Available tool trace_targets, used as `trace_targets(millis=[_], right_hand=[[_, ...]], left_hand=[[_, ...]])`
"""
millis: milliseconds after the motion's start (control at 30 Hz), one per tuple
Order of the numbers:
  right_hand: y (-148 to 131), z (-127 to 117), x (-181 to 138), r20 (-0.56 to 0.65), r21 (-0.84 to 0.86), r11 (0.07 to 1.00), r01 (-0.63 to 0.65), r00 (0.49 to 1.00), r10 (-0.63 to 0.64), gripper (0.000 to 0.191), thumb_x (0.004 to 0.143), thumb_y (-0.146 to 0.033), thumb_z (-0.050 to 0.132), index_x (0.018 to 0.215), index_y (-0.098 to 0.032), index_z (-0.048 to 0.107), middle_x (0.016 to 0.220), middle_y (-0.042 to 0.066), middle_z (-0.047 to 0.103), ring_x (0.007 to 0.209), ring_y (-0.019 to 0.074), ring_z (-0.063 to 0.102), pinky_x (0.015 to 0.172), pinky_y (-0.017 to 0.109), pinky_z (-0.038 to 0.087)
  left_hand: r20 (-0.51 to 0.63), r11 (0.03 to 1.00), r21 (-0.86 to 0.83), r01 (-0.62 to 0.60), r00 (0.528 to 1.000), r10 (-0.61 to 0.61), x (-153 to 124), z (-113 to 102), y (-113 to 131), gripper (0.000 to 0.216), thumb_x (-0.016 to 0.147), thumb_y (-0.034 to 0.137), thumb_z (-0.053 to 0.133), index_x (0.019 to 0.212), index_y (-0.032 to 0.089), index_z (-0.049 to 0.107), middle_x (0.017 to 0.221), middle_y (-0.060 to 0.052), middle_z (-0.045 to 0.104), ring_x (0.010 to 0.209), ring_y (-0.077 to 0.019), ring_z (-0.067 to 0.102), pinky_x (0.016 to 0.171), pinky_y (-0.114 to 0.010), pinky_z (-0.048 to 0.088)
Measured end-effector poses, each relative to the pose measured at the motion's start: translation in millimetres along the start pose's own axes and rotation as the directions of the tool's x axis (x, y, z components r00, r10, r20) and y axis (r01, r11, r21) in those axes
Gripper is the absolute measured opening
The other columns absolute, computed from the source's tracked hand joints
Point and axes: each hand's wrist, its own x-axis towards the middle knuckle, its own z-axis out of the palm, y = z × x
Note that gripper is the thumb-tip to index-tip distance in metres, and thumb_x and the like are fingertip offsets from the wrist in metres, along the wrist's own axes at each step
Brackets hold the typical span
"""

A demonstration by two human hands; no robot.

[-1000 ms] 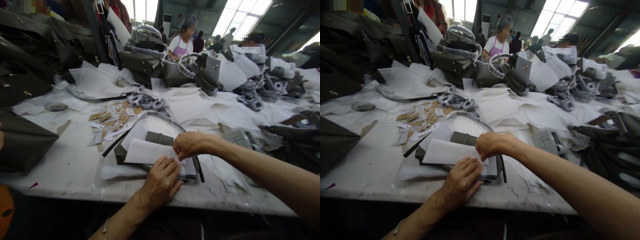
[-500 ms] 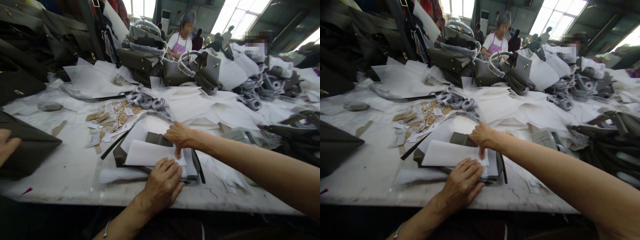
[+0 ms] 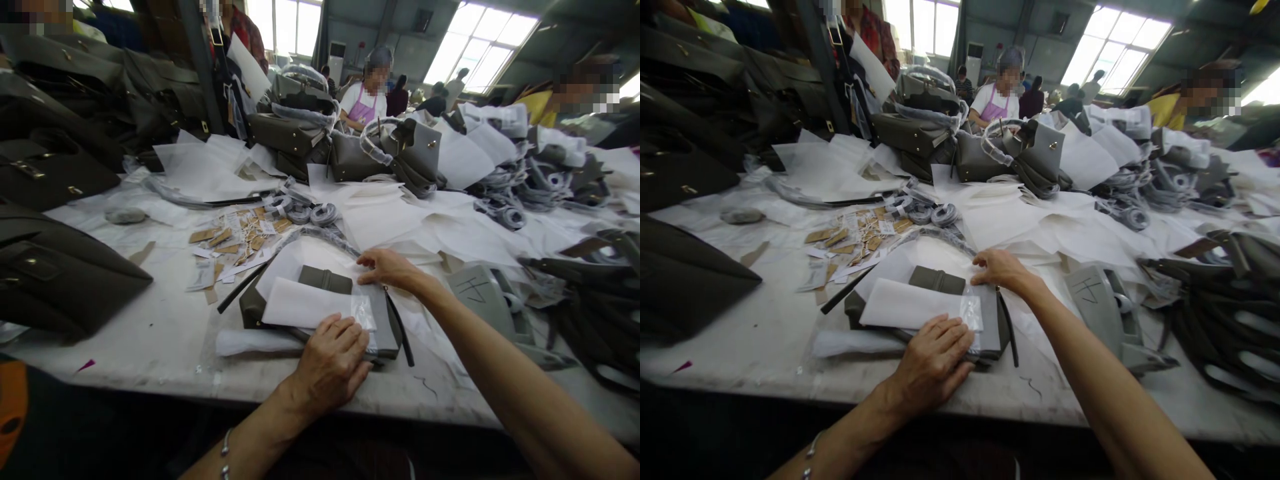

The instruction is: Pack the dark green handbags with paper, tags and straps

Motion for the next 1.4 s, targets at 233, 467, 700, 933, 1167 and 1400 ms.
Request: trace_targets(millis=[233, 467, 700, 933, 1167, 1400], right_hand=[[-48.6, 42.6, -38.6, -0.432, 0.218, 0.954, 0.207, 0.897, -0.096, 0.044, 0.094, -0.045, 0.049, 0.132, -0.023, 0.057, 0.134, 0.008, 0.060, 0.124, 0.0240, 0.055, 0.106, 0.040, 0.043], [-46.0, 107.8, -28.5, -0.364, 0.151, 0.939, 0.309, 0.901, -0.238, 0.049, 0.099, -0.046, 0.037, 0.141, -0.023, 0.050, 0.150, 0.009, 0.045, 0.141, 0.0261, 0.037, 0.116, 0.052, 0.030], [-55.6, 96.4, -36.0, -0.425, -0.027, 0.963, 0.267, 0.869, -0.252, 0.050, 0.102, -0.044, 0.033, 0.143, -0.020, 0.047, 0.151, 0.013, 0.043, 0.141, 0.0274, 0.036, 0.116, 0.054, 0.029], [-95.7, 85.4, -63.1, -0.351, -0.010, 0.889, 0.458, 0.831, -0.432, 0.053, 0.097, -0.044, 0.048, 0.147, -0.028, 0.040, 0.153, 0.008, 0.040, 0.142, 0.0256, 0.035, 0.117, 0.053, 0.027], [-121.1, 100.7, -83.2, -0.370, 0.018, 0.963, 0.268, 0.897, -0.242, 0.042, 0.101, -0.039, 0.039, 0.140, -0.029, 0.051, 0.145, 0.006, 0.052, 0.134, 0.0258, 0.047, 0.112, 0.055, 0.034], [-122.9, 112.7, -97.2, -0.436, 0.005, 0.974, 0.225, 0.877, -0.200, 0.045, 0.103, -0.039, 0.033, 0.144, -0.026, 0.047, 0.147, 0.006, 0.049, 0.137, 0.0263, 0.043, 0.113, 0.053, 0.034]], left_hand=[[0.056, 1.000, 0.015, -0.006, 0.998, 0.005, 3.7, -3.8, 0.4, 0.033, 0.088, 0.036, 0.061, 0.113, 0.015, 0.059, 0.111, -0.007, 0.067, 0.115, -0.0236, 0.057, 0.110, -0.041, 0.038], [0.143, 0.989, 0.000, -0.145, 0.979, 0.143, 6.3, -34.9, 0.0, 0.020, 0.091, 0.029, 0.057, 0.104, 0.014, 0.062, 0.101, -0.007, 0.069, 0.102, -0.0196, 0.062, 0.104, -0.033, 0.043], [-0.250, 0.876, 0.238, 0.421, 0.897, -0.363, 13.1, -125.3, -56.8, 0.026, 0.093, 0.028, 0.055, 0.117, 0.020, 0.062, 0.131, -0.010, 0.059, 0.122, -0.0262, 0.054, 0.104, -0.042, 0.043], [-0.081, 0.811, 0.098, 0.577, 0.817, -0.571, -16.6, -122.7, -68.4, 0.032, 0.101, 0.034, 0.039, 0.102, 0.024, 0.070, 0.092, -0.003, 0.066, 0.093, -0.0172, 0.063, 0.086, -0.029, 0.050], [-0.186, 0.867, -0.015, 0.499, 0.850, -0.493, -46.7, -112.4, -36.7, 0.025, 0.099, 0.031, 0.045, 0.105, 0.020, 0.067, 0.095, -0.005, 0.069, 0.090, -0.0181, 0.066, 0.080, -0.030, 0.053], [-0.281, 0.935, 0.122, 0.333, 0.915, -0.289, -71.2, -101.8, -19.9, 0.023, 0.099, 0.034, 0.047, 0.104, 0.017, 0.062, 0.091, -0.007, 0.067, 0.087, -0.0203, 0.063, 0.077, -0.033, 0.053]])
